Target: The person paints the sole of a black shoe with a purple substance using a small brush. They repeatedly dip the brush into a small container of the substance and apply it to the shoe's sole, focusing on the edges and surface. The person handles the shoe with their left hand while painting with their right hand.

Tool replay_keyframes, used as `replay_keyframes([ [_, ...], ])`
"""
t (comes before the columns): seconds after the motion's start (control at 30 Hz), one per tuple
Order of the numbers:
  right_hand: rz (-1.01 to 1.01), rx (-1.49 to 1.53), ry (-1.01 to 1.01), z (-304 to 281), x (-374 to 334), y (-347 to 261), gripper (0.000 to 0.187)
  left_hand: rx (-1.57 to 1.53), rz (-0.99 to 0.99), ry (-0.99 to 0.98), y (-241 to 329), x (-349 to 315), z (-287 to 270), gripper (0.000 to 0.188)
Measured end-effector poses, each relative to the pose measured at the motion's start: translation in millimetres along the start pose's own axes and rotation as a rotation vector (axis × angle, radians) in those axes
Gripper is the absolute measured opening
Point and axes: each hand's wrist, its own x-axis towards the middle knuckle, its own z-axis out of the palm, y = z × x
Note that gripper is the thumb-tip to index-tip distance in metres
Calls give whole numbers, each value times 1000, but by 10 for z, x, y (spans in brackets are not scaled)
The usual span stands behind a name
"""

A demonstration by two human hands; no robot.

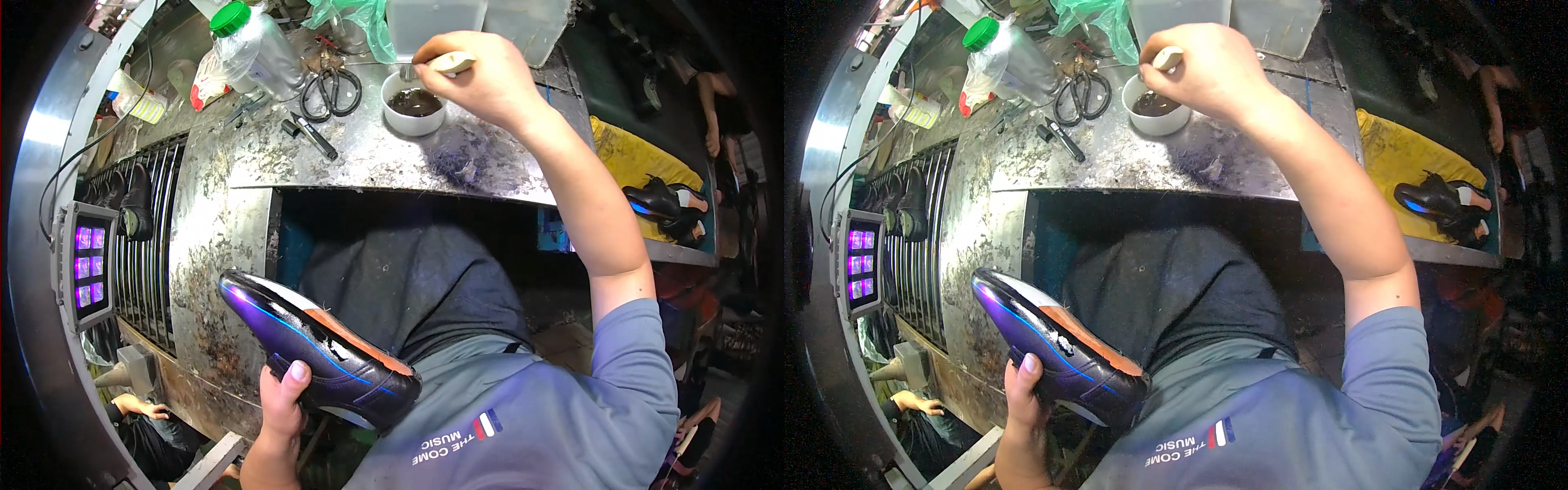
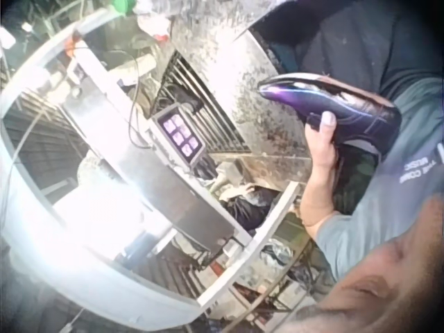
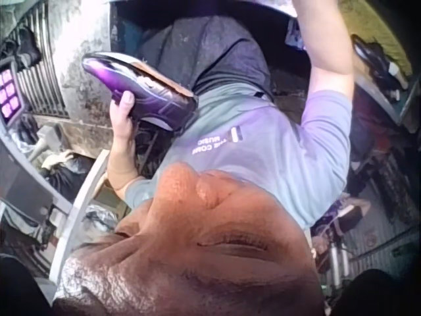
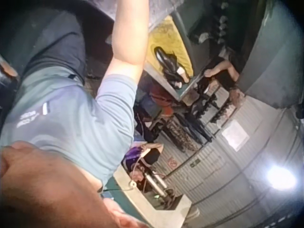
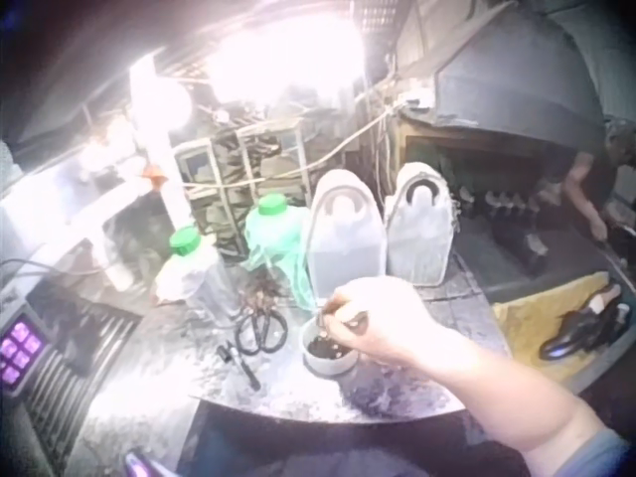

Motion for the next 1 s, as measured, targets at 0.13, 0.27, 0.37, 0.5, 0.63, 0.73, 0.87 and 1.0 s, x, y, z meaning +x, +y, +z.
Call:
replay_keyframes([
  [0.13,-32,2,-1,151,-92,76,21,-28,9,-1,30,13,13,64],
  [0.27,40,164,-47,165,-202,57,21,-77,20,42,92,-11,82,61],
  [0.37,130,675,-47,-9,-227,-198,23,-86,-18,4,120,17,75,60],
  [0.5,-207,782,-158,-155,-351,-683,22,-71,-22,2,139,1,92,62],
  [0.63,-458,915,-205,-125,-551,-1116,16,-38,-35,2,190,19,174,67],
  [0.73,-388,1043,-257,-70,-603,-1276,16,-53,-66,-30,237,53,228,69],
  [0.87,-392,1010,-248,-54,-612,-1362,15,-40,-66,-45,251,51,226,64],
  [1.0,-404,958,-378,-148,-599,-1397,14,-14,-47,-29,261,47,193,59],
])
